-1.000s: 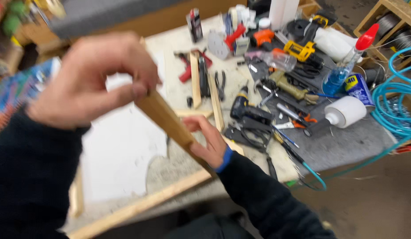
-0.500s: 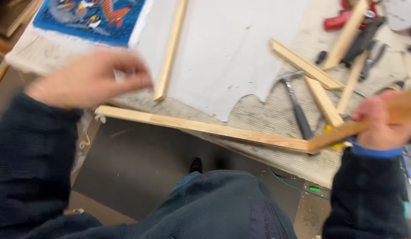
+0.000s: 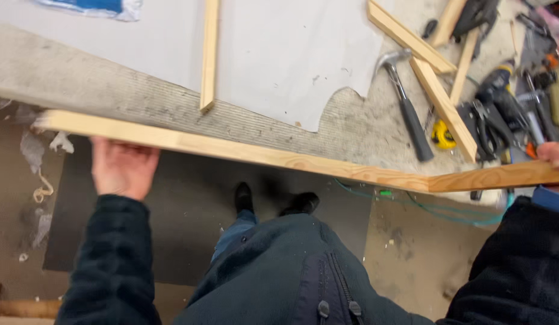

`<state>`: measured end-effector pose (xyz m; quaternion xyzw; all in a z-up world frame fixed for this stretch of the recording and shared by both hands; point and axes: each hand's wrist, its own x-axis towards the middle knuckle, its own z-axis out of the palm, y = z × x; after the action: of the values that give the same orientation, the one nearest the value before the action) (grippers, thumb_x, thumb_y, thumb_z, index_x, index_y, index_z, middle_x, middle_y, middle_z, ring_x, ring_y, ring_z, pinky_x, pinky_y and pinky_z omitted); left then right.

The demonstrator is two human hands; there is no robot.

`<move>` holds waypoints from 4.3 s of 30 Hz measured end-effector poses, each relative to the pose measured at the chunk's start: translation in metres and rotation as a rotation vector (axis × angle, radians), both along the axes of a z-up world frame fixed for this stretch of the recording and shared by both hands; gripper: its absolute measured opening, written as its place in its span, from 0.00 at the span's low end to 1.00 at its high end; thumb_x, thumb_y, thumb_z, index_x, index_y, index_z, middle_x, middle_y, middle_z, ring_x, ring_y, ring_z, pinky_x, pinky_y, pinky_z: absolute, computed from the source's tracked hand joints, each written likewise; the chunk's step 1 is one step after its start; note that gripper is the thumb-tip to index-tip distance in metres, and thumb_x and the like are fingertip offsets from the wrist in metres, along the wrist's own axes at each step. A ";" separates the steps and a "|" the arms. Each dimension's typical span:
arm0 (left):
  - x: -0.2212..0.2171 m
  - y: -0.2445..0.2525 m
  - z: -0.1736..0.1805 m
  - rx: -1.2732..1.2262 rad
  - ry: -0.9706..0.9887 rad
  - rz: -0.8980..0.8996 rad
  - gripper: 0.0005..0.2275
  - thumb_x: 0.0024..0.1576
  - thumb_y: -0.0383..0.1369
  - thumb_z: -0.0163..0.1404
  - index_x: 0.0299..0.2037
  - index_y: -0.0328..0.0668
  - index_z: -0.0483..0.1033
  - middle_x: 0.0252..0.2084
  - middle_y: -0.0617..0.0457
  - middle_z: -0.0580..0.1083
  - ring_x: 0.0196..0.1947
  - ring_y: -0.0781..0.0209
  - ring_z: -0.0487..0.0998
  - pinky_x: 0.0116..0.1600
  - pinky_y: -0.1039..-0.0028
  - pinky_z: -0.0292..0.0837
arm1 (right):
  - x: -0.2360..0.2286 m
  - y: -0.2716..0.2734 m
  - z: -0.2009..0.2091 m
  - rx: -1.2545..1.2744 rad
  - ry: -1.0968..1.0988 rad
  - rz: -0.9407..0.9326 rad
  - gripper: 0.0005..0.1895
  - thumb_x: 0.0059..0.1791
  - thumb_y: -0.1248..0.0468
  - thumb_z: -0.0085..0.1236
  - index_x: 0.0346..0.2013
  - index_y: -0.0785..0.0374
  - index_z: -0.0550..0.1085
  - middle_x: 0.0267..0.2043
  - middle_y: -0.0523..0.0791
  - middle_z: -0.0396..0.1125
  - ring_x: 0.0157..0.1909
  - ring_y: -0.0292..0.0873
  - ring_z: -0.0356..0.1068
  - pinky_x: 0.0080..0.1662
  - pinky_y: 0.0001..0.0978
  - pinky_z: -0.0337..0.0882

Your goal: The person uses pliers to remove staples and hardware from wooden stretcher bars and then fits two bars together by hand.

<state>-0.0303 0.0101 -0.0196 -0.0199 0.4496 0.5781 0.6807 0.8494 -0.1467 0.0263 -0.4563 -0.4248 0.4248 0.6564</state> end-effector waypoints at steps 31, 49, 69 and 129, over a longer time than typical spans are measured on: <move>0.237 -0.057 0.089 1.242 0.818 -0.227 0.07 0.59 0.29 0.48 0.37 0.32 0.66 0.26 0.46 0.63 0.21 0.55 0.69 0.30 0.70 0.66 | -0.346 -0.279 -0.246 -1.412 -0.040 -0.157 0.20 0.53 0.48 0.55 0.42 0.63 0.76 0.24 0.46 0.68 0.20 0.41 0.67 0.24 0.31 0.68; 0.245 -0.054 0.037 1.408 0.776 -0.360 0.08 0.49 0.28 0.61 0.28 0.37 0.73 0.23 0.49 0.74 0.20 0.56 0.75 0.33 0.72 0.72 | -0.339 -0.271 -0.208 -1.278 0.002 -0.197 0.20 0.48 0.52 0.64 0.41 0.66 0.76 0.20 0.52 0.70 0.15 0.42 0.70 0.16 0.26 0.72; 0.225 -0.045 -0.037 1.140 1.101 -0.114 0.05 0.63 0.28 0.48 0.39 0.34 0.69 0.26 0.49 0.71 0.26 0.56 0.71 0.51 0.74 0.61 | -0.183 -0.139 -0.121 -1.408 -0.548 0.240 0.18 0.54 0.45 0.51 0.41 0.56 0.74 0.27 0.43 0.70 0.27 0.40 0.70 0.34 0.34 0.71; 0.213 -0.024 0.065 0.785 1.101 -1.140 0.04 0.48 0.31 0.57 0.32 0.54 0.78 0.35 0.62 0.78 0.33 0.69 0.77 0.42 0.77 0.75 | 0.127 0.058 -0.169 -0.342 -0.319 -1.000 0.15 0.60 0.62 0.63 0.47 0.49 0.62 0.42 0.43 0.68 0.27 0.31 0.74 0.29 0.23 0.83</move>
<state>0.1823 -0.0137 0.0450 0.7234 0.4241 0.1912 0.5101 0.9759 -0.0883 -0.1423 -0.7614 -0.1752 0.0500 0.6221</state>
